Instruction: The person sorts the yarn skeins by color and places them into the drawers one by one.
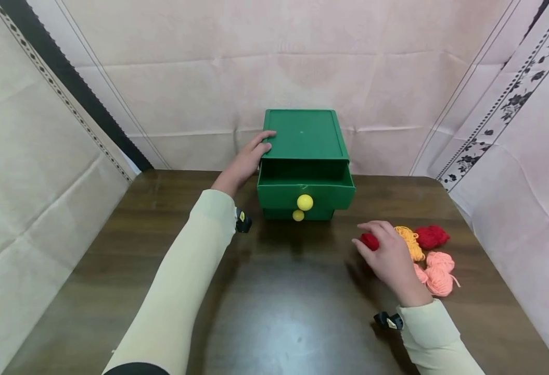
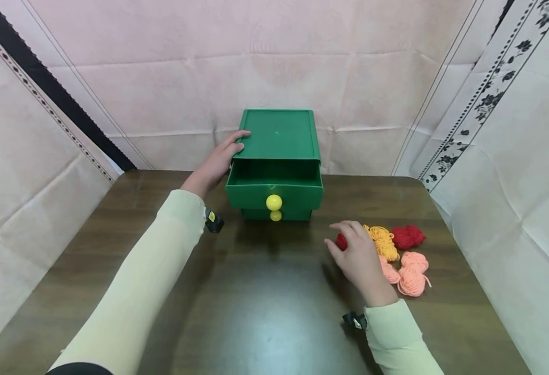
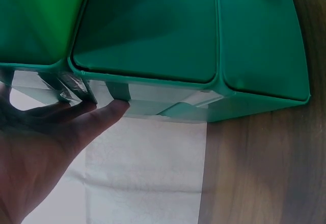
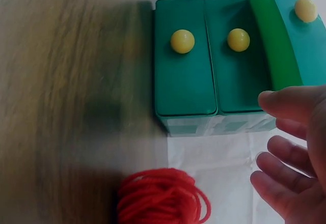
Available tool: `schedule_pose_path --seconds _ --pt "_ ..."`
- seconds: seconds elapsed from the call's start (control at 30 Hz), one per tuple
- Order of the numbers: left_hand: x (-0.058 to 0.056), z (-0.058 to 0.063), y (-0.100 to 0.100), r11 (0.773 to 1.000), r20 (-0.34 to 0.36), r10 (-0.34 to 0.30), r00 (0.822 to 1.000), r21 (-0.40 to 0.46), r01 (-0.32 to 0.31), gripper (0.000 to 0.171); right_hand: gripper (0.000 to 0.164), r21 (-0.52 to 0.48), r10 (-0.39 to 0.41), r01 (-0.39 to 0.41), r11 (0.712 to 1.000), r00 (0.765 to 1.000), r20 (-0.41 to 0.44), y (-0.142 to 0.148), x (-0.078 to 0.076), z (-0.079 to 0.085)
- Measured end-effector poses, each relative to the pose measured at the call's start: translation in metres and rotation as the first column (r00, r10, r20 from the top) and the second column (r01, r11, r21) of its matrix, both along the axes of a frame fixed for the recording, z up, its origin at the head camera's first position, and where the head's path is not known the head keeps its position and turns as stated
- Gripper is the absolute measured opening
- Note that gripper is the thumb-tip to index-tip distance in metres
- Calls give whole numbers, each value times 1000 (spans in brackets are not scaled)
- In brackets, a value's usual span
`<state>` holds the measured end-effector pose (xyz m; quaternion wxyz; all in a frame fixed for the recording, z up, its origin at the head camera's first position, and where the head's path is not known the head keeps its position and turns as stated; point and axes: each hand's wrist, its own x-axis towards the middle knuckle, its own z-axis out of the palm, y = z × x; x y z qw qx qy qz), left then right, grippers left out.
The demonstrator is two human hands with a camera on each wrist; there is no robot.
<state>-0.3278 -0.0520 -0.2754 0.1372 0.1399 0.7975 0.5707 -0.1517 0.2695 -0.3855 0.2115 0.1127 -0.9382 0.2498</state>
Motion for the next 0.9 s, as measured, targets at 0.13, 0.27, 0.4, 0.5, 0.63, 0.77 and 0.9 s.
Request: schedule_pose_path --seconds 0.13,0.27,0.4,0.5,0.63,0.77,0.9 --pt "-1 1 0 1000 8 -5 1000 21 4 44 40 8 -9 9 1000 1000 21 4 0 -1" --pt "-1 0 1 1000 8 4 1000 7 -4 44 40 12 -8 8 1000 999 48 8 0 -4" --pt "0 0 1 1000 3 9 1000 -5 -9 44 42 26 -35 32 999 993 110 11 0 -5" --pt "0 1 1 1000 -7 10 1000 -6 -10 44 44 46 -62 56 997 985 159 12 -1 -4" --pt "1 1 1 1000 -16 10 1000 -6 -10 44 45 75 -87 73 995 975 203 14 -2 -3" --pt "1 1 1 1000 -5 8 1000 -1 -8 44 46 102 -111 89 991 965 239 15 -2 -2" --pt "1 1 1 1000 6 5 1000 2 -5 44 46 125 -130 100 987 956 263 16 -2 -1"
